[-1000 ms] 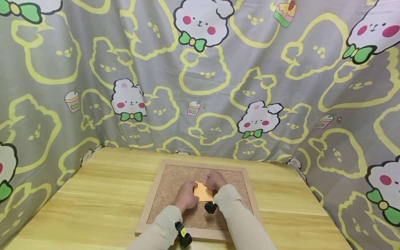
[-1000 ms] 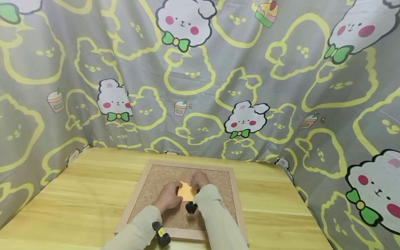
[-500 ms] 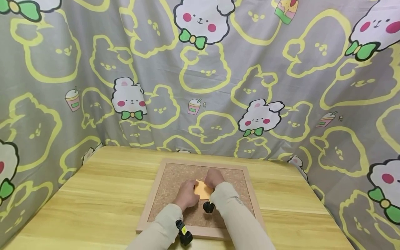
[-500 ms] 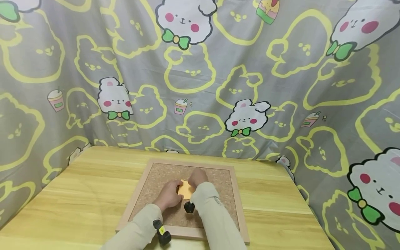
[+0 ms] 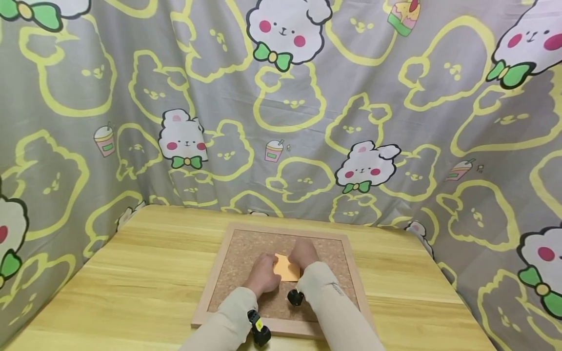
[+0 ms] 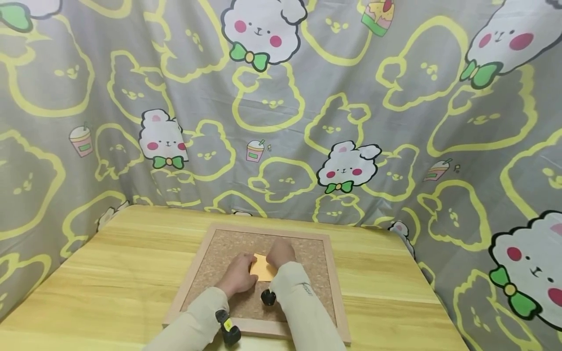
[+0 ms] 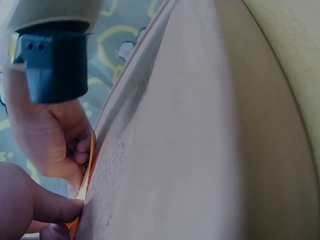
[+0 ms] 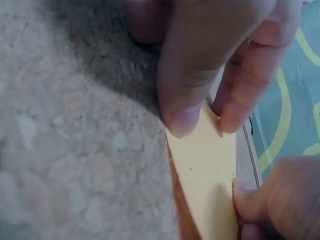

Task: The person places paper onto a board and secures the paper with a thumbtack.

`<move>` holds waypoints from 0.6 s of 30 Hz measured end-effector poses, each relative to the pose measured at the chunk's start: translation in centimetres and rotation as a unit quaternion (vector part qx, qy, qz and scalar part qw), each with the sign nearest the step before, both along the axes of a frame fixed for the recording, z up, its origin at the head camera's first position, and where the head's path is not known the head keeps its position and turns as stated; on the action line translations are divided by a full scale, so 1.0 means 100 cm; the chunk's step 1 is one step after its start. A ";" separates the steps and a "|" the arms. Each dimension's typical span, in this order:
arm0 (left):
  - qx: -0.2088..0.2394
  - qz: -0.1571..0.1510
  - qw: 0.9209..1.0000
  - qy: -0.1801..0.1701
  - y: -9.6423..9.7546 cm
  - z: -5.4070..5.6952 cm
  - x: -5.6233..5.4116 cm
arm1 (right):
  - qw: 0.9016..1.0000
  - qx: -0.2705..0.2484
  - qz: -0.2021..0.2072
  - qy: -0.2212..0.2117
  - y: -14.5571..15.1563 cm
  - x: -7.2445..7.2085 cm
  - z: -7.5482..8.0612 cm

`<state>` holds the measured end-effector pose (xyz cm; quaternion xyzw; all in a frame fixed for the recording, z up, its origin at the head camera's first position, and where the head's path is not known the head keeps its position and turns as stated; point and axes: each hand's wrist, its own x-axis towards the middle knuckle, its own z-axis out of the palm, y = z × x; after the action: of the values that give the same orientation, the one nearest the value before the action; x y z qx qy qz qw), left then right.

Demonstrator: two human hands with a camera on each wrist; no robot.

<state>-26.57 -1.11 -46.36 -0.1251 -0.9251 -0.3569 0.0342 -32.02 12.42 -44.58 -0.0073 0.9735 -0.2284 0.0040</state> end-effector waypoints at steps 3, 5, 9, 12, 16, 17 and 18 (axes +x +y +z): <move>0.000 0.001 1.000 -0.001 -0.001 0.001 0.001 | 0.999 0.004 0.031 0.014 0.004 0.002 -0.003; -0.002 0.003 1.000 -0.003 -0.002 0.002 0.002 | 0.998 0.010 0.054 0.022 0.006 0.004 -0.005; -0.003 0.007 1.000 -0.022 -0.003 0.004 0.003 | 0.996 0.008 0.086 0.021 0.012 0.012 -0.006; -0.001 0.004 1.000 -0.027 -0.002 0.005 0.004 | 0.996 0.004 0.090 0.000 0.017 0.021 -0.004; -0.004 -0.008 1.000 -0.018 -0.003 0.006 0.006 | 0.994 0.012 0.109 0.005 0.024 0.032 -0.002; -0.005 -0.013 1.000 -0.017 -0.003 0.006 0.007 | 0.993 0.013 0.114 0.007 0.026 0.035 -0.002; -0.006 -0.016 1.000 -0.020 -0.003 0.007 0.009 | 0.993 0.015 0.118 0.008 0.028 0.037 -0.001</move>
<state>-25.68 -1.44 -45.68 -0.1329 -0.9256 -0.3543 0.0091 -28.30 15.25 -44.71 -0.1242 0.9693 -0.2112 0.0229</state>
